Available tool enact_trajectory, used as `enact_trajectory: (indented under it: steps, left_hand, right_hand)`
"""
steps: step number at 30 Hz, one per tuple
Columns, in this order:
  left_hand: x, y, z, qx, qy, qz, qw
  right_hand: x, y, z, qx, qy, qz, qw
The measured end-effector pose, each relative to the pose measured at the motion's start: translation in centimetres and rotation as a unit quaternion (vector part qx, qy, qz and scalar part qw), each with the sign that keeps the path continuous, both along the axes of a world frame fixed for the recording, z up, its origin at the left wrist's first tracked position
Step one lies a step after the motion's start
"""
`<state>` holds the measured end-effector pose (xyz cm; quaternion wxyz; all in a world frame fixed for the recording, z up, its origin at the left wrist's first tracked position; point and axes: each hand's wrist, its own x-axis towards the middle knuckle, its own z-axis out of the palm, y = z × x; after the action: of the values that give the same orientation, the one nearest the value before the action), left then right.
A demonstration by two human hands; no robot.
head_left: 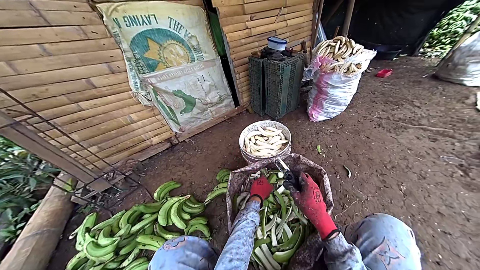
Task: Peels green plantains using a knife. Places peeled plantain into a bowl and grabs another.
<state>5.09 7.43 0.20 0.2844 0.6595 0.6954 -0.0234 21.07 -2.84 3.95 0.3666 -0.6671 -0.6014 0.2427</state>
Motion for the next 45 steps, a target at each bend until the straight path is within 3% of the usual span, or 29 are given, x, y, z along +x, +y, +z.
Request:
enact_trajectory:
  steps: [3,7,10,16,20,24,27,32,42,45]
  left_hand:
    - [-2.2,-0.2,-1.5,0.075,-0.194,0.104,0.973]
    - [-3.9,-3.0,-1.7,0.211,-0.409,0.243,0.854]
    - [-3.6,-4.5,-2.6,0.265,-0.472,0.309,0.782]
    - [-2.3,-5.2,-5.0,0.242,-0.460,0.333,0.787]
    - [-2.3,-5.4,-6.4,0.233,-0.490,0.393,0.742]
    - [-2.4,-5.9,-6.0,0.214,-0.480,0.403,0.750]
    - [-2.2,-6.6,-5.2,0.213,-0.469,0.385,0.766]
    - [-2.1,-6.1,-4.8,0.245,-0.498,0.391,0.734]
    - [-0.9,-8.2,-4.2,0.261,-0.445,0.336,0.788]
    - [-1.4,-7.6,-4.6,0.265,-0.472,0.384,0.748]
  right_hand:
    - [-0.4,-0.5,-0.2,-0.086,-0.024,0.049,0.995]
    - [-2.6,-1.8,-1.4,-0.157,0.018,0.129,0.979]
    - [-4.6,-2.0,-3.4,-0.228,-0.006,0.161,0.960]
    - [-5.1,-2.2,-4.9,-0.250,-0.038,0.150,0.956]
    - [-5.6,-3.1,-4.7,-0.298,-0.090,0.158,0.937]
    - [-6.8,-2.6,-5.0,-0.306,-0.146,0.144,0.930]
    - [-6.5,-0.9,-5.5,-0.300,-0.120,0.149,0.935]
    - [-5.9,-2.2,-4.5,-0.301,-0.103,0.163,0.934]
    - [-6.2,-1.1,-5.0,-0.308,-0.174,0.137,0.925]
    - [-6.1,-1.9,-4.4,-0.309,-0.154,0.156,0.925]
